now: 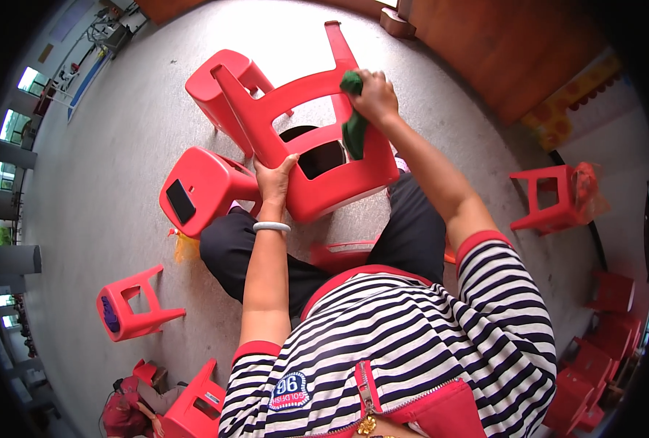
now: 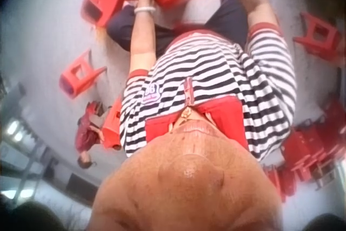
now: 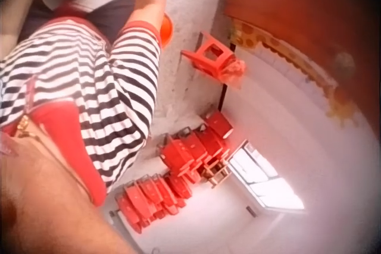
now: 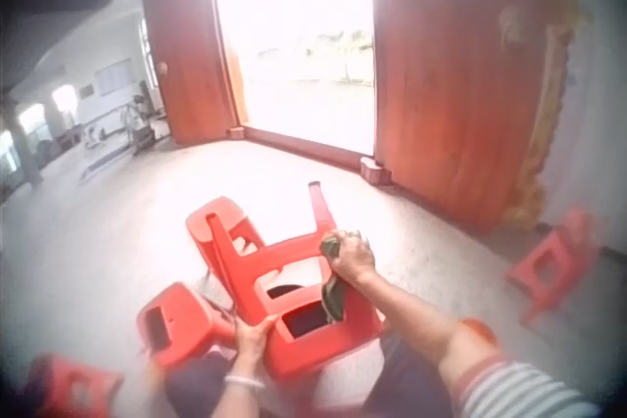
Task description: Cleaning red plastic stools with a green cloth.
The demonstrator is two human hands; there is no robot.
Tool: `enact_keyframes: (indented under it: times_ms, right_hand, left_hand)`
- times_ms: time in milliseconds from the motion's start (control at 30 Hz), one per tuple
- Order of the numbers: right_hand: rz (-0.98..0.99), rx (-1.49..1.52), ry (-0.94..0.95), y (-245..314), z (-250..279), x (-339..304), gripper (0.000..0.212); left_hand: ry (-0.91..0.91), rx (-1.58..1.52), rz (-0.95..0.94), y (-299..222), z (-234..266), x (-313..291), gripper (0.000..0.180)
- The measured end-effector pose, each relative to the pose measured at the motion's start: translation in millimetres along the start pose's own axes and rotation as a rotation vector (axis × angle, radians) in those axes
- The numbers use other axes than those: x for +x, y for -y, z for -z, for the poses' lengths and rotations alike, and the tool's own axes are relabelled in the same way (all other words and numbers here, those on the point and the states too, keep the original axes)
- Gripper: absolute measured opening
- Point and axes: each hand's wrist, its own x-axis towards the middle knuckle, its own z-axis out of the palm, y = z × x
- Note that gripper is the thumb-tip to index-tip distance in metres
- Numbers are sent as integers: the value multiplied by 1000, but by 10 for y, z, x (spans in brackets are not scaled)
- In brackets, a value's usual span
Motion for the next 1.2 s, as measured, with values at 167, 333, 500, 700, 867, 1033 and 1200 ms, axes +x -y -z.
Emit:
enact_keyframes:
  times_ms: [167,333,500,700,867,1033,1200]
  right_hand:
    - [-189,110,-14,-171,-128,484,59]
    - [0,125,4,-340,-82,-98,59]
    - [81,156,-47,-437,136,-1050,56]
    - [257,22,0,200,309,-1876,65]
    - [559,32,87,891,29,-2209,50]
    - [763,110,125,727,47,-2221,49]
    - [595,161,101,67,382,-1992,55]
  left_hand:
    - [-25,-25,-24,104,-91,46,99]
    - [-68,-20,18,82,-24,36,100]
    - [-62,-21,21,141,-50,99,101]
    - [-41,8,9,125,9,137,98]
    - [39,-85,59,92,127,199,87]
    - [121,-43,-1,74,413,230,50]
    - [264,27,90,-236,663,263,63]
